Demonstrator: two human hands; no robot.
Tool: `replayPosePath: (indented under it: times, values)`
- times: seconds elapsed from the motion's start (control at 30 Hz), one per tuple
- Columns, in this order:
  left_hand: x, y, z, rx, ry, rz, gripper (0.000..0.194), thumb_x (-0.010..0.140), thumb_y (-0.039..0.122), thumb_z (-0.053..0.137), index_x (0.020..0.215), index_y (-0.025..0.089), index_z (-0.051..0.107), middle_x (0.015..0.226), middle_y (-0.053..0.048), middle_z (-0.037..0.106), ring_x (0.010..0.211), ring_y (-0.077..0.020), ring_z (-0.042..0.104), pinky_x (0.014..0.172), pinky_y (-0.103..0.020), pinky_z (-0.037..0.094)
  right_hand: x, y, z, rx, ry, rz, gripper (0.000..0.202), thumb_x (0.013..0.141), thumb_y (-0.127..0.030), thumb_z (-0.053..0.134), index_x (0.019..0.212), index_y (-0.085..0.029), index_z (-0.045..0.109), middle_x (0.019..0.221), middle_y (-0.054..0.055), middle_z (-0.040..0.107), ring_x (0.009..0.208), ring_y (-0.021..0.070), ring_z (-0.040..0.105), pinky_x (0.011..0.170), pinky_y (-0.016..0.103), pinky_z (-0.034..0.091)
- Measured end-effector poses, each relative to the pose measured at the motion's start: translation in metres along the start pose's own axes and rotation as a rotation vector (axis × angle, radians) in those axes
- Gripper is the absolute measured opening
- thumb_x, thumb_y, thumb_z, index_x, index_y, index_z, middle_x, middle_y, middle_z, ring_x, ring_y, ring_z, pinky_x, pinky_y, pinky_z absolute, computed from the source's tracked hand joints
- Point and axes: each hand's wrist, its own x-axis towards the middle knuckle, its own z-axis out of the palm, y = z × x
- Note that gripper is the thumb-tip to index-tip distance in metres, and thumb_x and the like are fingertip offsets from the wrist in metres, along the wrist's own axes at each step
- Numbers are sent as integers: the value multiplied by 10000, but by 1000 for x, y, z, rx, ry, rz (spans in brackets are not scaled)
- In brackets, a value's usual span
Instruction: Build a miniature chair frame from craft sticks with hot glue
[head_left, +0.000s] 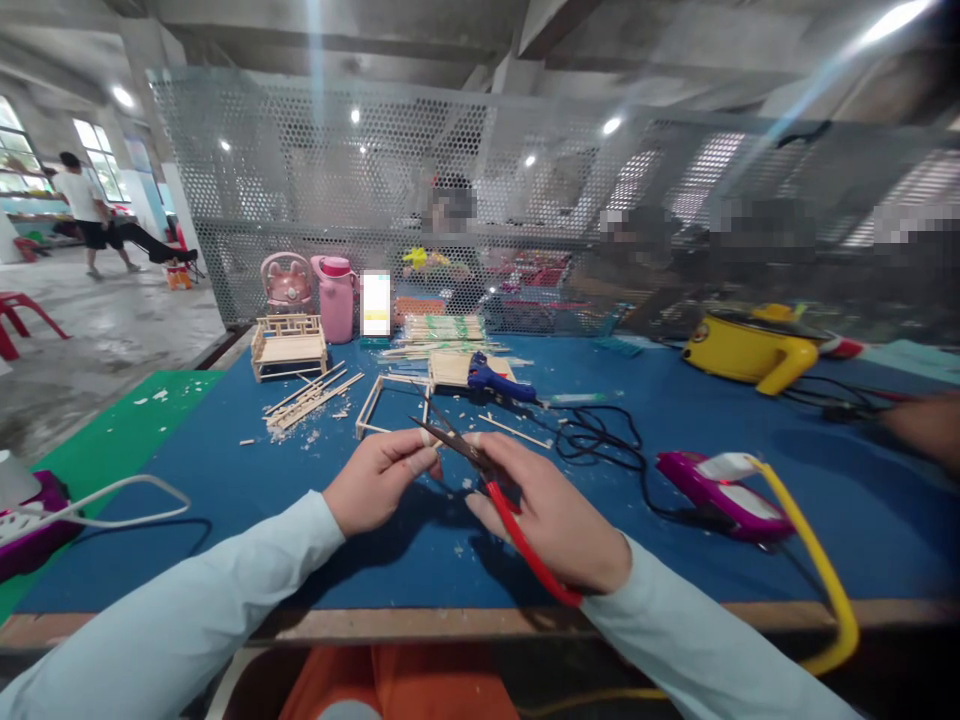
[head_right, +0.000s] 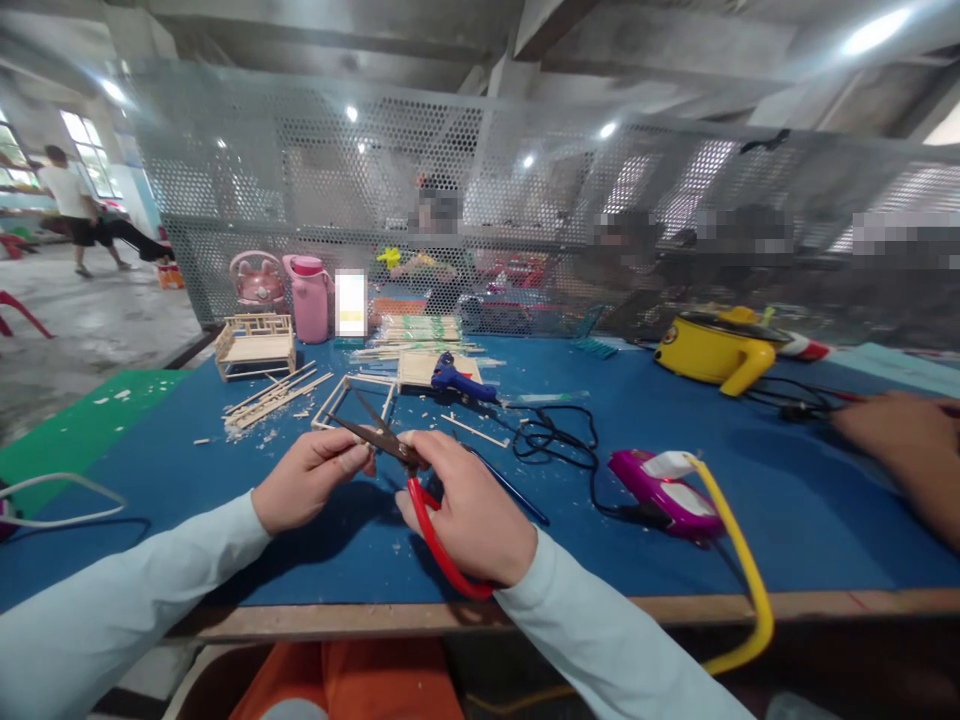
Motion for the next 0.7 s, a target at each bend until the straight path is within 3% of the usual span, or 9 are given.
replayPosePath:
  times: [0.13,0.4,0.6,0.7]
  values:
    - [-1,-2,3,27,14,14,265,848,267,423,666,126,554,673,-8,557,668,-107,485,668,-215,383,-4,1,5,-43,27,-9,354,636,-55,467,963,-168,542,909,69,580,834,184,513,761,302,414]
    - [-2,-2,3,94,29,11,276,836,262,429,646,126,575,645,-12,573,651,-113,499,654,-218,391,-7,11,14,-163,53,-45,250,642,-89,447,867,-167,525,806,70,589,714,177,516,674,284,413]
    - [-2,-1,6,-26,-23,-41,324,833,365,454,685,116,600,670,-19,576,639,-106,475,652,-225,376,-8,12,19,-133,66,-24,153,702,-124,415,799,-183,518,628,27,584,546,145,530,546,239,391]
    - [1,-6,6,-163,-39,-141,328,823,410,462,848,120,613,675,-2,542,546,-72,394,547,-209,334,-5,9,15,-136,103,70,129,751,-187,429,818,-185,538,603,21,588,518,143,532,533,244,398]
